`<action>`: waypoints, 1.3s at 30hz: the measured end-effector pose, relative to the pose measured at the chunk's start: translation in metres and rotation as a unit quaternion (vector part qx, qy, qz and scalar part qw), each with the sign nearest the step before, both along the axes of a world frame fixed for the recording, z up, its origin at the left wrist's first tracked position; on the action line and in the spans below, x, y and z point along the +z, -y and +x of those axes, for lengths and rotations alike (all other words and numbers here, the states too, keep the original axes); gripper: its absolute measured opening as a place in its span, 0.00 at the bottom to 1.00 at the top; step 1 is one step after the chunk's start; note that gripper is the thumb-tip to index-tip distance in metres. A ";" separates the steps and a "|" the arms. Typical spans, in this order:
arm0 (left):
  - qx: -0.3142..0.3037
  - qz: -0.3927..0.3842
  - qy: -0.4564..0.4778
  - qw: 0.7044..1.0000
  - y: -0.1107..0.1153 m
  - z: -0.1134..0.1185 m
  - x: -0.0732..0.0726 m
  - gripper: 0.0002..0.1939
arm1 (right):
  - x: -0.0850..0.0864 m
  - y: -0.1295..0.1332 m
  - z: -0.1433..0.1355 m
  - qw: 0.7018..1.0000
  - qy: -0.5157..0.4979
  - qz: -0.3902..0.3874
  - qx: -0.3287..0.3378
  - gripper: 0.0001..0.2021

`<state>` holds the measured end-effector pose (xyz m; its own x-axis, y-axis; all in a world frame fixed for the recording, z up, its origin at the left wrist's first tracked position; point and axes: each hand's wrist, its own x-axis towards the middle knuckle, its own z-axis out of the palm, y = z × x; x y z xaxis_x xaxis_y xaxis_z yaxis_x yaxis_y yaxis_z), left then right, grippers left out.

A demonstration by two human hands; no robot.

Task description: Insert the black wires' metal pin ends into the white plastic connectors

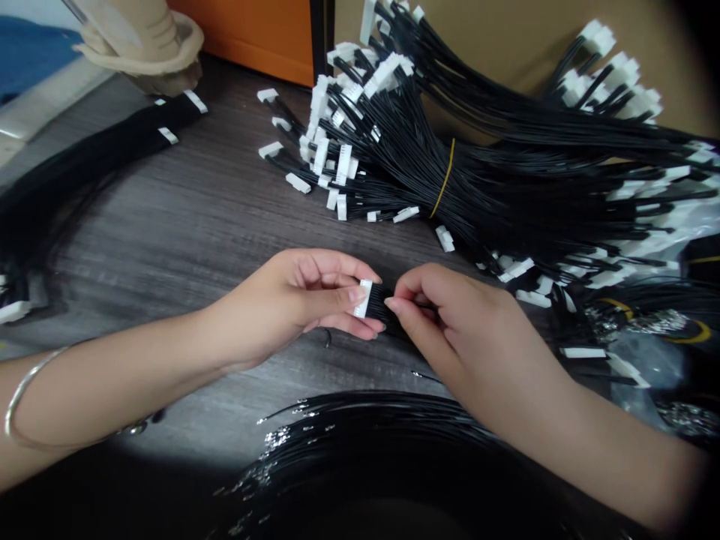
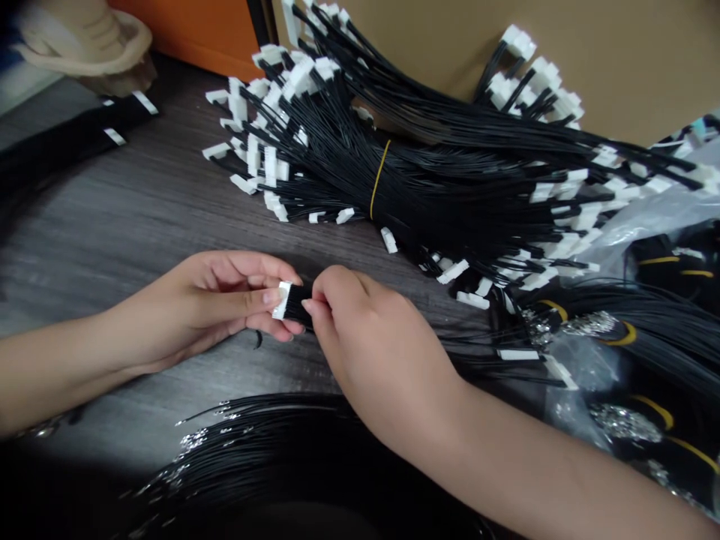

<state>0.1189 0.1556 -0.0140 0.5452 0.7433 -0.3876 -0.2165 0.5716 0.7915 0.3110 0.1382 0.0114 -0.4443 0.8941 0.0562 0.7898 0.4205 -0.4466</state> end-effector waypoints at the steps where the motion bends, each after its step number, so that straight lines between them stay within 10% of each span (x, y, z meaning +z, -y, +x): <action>1: 0.004 0.003 -0.001 1.000 -0.001 0.000 0.000 0.06 | 0.002 0.001 0.000 1.000 0.013 0.015 0.008 0.04; 7: 0.040 0.117 -0.086 0.989 -0.012 0.000 0.006 0.05 | 0.014 0.021 -0.005 0.988 0.018 0.136 0.073 0.07; 14: 0.008 0.187 -0.174 0.967 -0.016 -0.003 0.007 0.05 | -0.017 0.020 -0.020 0.989 0.079 0.016 0.126 0.03; 23: 0.041 0.039 -0.090 0.994 -0.007 -0.003 0.007 0.06 | 0.014 0.010 0.003 0.999 -0.021 -0.024 0.036 0.03; 39: 0.034 -0.042 -0.037 0.998 0.000 0.000 0.008 0.07 | 0.000 0.005 0.005 1.000 -0.017 0.012 -0.007 0.06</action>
